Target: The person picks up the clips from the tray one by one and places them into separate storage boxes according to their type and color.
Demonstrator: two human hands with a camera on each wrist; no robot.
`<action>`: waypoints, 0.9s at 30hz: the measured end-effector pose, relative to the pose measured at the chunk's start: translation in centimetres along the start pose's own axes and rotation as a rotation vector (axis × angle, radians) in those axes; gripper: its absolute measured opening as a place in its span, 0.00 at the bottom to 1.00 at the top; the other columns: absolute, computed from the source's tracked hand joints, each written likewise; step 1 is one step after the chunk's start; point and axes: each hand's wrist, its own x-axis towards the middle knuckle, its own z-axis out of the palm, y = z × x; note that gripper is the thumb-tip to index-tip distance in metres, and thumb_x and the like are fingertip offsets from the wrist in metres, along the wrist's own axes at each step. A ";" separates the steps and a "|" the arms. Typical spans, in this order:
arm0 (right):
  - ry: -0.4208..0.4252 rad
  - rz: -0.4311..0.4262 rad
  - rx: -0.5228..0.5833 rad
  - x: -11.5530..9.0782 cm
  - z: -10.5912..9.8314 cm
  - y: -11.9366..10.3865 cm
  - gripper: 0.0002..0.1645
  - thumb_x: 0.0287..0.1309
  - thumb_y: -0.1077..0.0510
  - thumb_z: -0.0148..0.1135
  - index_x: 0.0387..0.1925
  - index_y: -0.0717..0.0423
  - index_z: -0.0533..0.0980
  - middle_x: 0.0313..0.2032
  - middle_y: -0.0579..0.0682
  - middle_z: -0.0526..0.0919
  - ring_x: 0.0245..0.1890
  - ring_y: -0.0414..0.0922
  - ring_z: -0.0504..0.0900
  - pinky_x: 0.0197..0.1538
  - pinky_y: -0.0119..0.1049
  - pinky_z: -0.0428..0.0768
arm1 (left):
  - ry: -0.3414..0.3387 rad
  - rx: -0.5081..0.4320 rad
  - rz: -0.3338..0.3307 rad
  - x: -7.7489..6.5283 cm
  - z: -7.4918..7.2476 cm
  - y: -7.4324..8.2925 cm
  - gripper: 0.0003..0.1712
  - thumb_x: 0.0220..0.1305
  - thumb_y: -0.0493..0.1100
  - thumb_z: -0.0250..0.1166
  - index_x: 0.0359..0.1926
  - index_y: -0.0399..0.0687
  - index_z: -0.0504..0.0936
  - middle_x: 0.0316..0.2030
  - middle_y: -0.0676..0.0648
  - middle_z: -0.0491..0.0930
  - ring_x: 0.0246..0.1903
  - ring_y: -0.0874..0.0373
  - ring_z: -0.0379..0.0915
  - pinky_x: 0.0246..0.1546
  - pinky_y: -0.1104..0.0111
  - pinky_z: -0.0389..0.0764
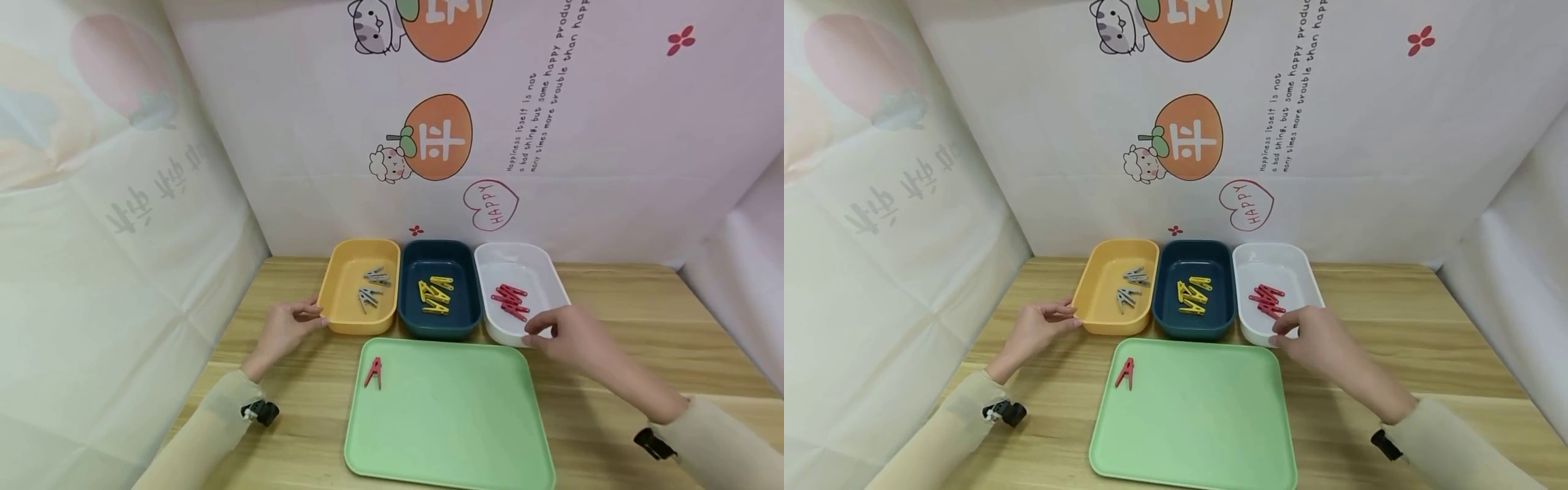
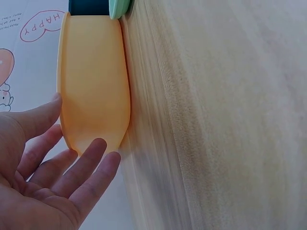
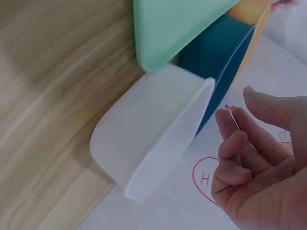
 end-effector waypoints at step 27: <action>-0.050 -0.034 0.114 -4.6 1.6 -3.9 0.05 0.57 0.57 0.80 0.32 0.46 0.88 0.24 0.35 0.77 0.24 0.37 0.70 0.26 0.31 0.70 | 0.008 0.000 0.000 -0.1 0.0 0.1 0.17 0.59 0.38 0.81 0.46 0.33 0.90 0.60 0.38 0.82 0.47 0.44 0.88 0.46 0.62 0.88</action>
